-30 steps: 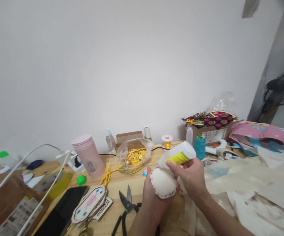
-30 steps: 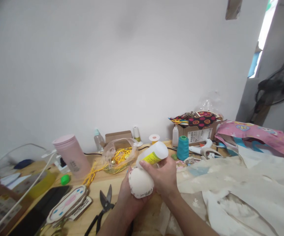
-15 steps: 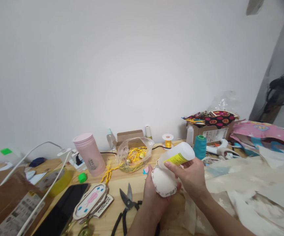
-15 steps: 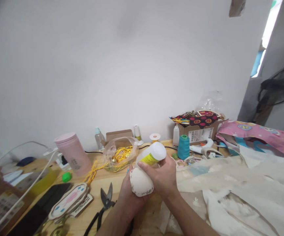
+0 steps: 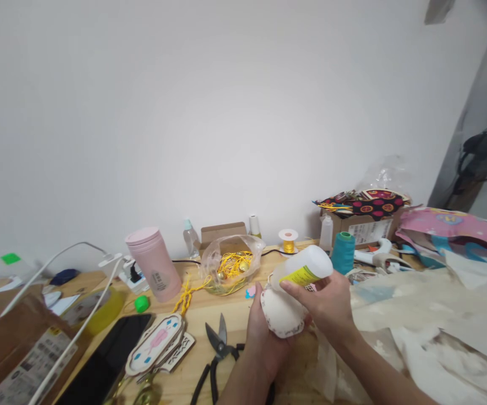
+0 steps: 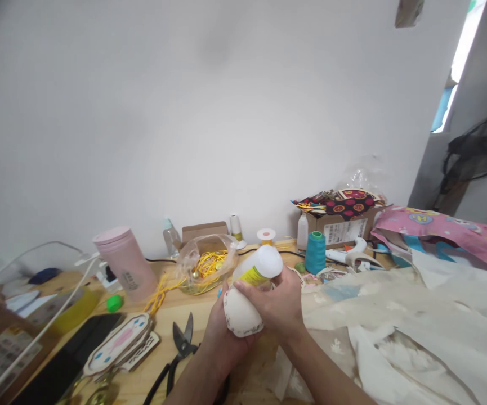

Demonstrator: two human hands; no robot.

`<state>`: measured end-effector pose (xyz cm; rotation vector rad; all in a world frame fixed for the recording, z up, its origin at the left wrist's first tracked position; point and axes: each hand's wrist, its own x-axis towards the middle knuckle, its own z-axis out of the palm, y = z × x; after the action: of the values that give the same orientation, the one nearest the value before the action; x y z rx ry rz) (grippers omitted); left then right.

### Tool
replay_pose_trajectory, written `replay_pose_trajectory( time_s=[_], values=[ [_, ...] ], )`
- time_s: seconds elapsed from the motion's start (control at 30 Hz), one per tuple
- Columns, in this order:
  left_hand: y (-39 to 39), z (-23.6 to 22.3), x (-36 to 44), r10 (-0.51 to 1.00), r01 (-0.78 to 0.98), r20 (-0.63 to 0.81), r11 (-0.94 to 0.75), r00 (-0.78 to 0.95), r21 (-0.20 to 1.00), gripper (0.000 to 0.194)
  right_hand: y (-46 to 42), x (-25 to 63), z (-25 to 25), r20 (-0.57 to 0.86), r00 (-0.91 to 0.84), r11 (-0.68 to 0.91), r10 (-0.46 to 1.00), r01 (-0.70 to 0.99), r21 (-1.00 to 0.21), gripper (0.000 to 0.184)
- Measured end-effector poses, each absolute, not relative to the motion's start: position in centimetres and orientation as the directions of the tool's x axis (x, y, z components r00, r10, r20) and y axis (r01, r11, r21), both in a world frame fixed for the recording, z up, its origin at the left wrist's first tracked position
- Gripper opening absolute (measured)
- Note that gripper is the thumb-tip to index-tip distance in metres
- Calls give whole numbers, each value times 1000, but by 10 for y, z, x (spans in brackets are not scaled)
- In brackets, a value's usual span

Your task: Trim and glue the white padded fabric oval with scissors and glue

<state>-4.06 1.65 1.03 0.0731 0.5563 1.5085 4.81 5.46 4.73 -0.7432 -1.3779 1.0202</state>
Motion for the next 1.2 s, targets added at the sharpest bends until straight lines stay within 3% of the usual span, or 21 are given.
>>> replay_pose_trajectory(
  time_s=[0.73, 1.0, 1.2],
  values=[
    [17, 17, -39, 945, -913, -325, 97, -41, 397, 55, 52, 47, 49, 448, -38, 445, 893, -66, -893, 30],
    [15, 17, -40, 940, -908, -336, 81, -67, 410, 50, 55, 50, 51, 409, -37, 399, 912, -150, -904, 33],
    [16, 18, -39, 941, -905, -335, 101, -48, 412, 56, 52, 48, 51, 430, -54, 423, 901, -106, -900, 30]
  ],
)
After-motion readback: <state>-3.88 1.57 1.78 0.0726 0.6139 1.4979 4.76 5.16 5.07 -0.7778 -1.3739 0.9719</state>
